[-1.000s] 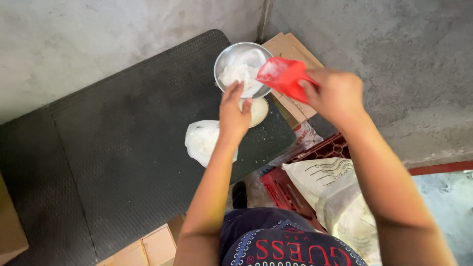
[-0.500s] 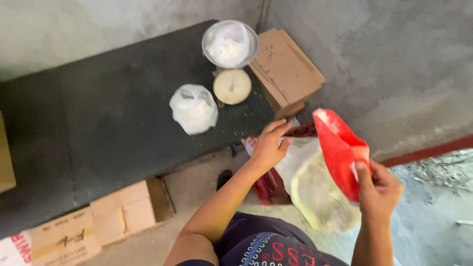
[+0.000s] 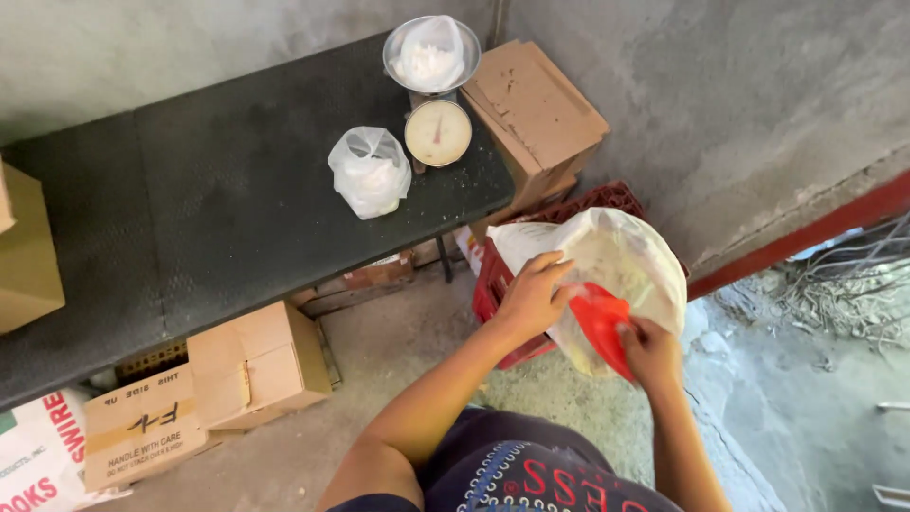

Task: Weighing powder on a mechanical scale and portioning it into small plastic bags.

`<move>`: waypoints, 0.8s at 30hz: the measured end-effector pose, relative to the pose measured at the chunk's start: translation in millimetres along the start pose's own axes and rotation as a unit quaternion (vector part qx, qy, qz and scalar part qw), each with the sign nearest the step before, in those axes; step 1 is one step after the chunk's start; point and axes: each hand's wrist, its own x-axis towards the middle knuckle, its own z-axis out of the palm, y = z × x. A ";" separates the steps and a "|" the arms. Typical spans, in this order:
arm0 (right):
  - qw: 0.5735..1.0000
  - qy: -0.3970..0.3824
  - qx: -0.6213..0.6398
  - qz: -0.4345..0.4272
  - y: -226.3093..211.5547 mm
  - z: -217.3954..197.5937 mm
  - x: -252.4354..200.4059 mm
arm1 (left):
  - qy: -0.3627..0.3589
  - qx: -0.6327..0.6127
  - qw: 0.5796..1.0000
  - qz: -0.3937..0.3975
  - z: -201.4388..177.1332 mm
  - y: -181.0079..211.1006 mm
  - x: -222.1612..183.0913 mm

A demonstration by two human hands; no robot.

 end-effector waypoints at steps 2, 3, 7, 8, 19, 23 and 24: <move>0.997 0.034 0.000 -0.066 5.1 21.0 13.2 | 0.004 -0.004 1.000 -0.001 -6.8 2.1 -5.7; 0.989 0.063 -0.004 -0.132 6.7 30.8 24.5 | 0.010 -0.010 1.000 -0.009 -9.9 2.2 -6.1; 0.983 0.065 -0.024 -0.169 -94.0 3.8 21.4 | 0.041 0.018 0.998 -0.044 -42.3 11.3 -16.7; 0.983 0.057 0.022 -0.174 -120.0 -0.8 17.1 | 0.033 0.019 0.997 -0.067 -48.7 7.3 -22.5; 0.928 0.018 0.124 -0.350 -274.4 62.3 66.6 | 0.140 0.029 0.978 -0.150 -136.9 -80.4 6.0; 0.942 -0.011 0.107 -0.317 -329.6 81.4 99.2 | 0.167 0.073 0.980 -0.084 -185.7 -117.0 40.3; 0.958 -0.050 0.137 -0.246 -347.4 83.3 108.7 | 0.170 0.061 0.980 -0.087 -199.8 -124.8 53.3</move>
